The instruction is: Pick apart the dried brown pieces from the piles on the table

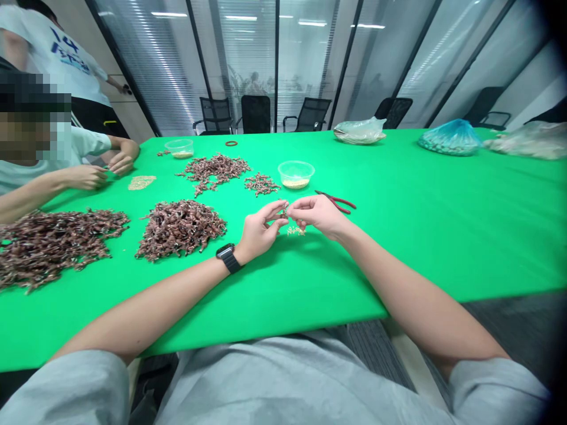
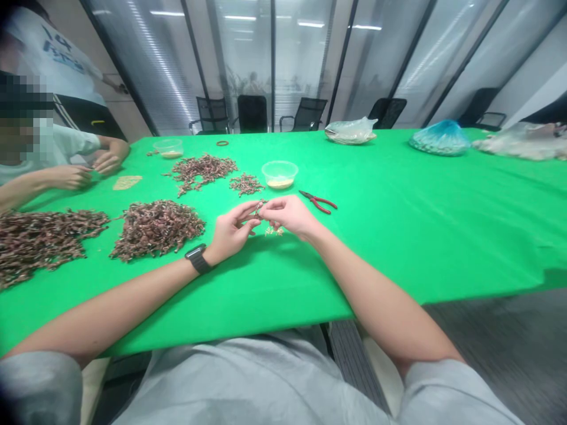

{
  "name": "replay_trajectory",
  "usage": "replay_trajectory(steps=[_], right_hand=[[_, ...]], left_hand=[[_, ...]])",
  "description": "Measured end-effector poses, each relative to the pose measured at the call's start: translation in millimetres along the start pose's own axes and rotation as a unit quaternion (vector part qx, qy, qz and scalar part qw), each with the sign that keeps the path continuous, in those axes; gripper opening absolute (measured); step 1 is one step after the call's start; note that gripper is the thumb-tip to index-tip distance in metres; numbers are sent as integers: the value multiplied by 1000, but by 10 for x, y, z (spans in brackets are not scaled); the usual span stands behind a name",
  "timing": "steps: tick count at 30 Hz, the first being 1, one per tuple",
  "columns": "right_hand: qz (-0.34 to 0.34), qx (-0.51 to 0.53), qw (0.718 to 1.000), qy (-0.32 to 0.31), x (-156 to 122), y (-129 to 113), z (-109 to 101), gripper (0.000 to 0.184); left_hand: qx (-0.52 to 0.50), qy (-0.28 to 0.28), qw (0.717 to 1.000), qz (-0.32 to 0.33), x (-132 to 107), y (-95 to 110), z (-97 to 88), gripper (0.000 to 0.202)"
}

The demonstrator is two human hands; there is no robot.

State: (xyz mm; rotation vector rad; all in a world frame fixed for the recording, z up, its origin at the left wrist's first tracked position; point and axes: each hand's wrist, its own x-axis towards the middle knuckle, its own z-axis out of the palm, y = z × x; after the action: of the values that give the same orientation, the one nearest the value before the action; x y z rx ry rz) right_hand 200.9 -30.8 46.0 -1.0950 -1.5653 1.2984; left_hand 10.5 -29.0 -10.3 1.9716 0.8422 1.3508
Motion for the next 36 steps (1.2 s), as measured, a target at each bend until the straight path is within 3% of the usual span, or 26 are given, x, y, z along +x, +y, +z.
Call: replay_trajectory(steps=[9,14,20,25,29,33,36], right_hand=[[-26,-15,999,-23,12,41,-41,29],[-60,-73,996,-1,-10,-11,0,28],[-212,-242,946,42,-52,-32,53,14],[-258,-312,913,38,-67,3,65,14],[-224,-269,936,26,-69,11,87,14],[-102,-149,984,5,-61,-3,95,13],[-16,-63,998,-23,-45,-1,67,14]], left_hand=[[-9,4,1000,-3,-1,0,4,46],[-9,8,1000,-1,1,3,3,45],[-14,14,1000,-2,-8,4,9,47],[-10,11,1000,7,-24,5,11,44],[38,4,999,37,-32,-15,-19,40],[122,-8,989,88,-29,-49,-68,40],[162,-21,980,117,-26,-62,-91,40]])
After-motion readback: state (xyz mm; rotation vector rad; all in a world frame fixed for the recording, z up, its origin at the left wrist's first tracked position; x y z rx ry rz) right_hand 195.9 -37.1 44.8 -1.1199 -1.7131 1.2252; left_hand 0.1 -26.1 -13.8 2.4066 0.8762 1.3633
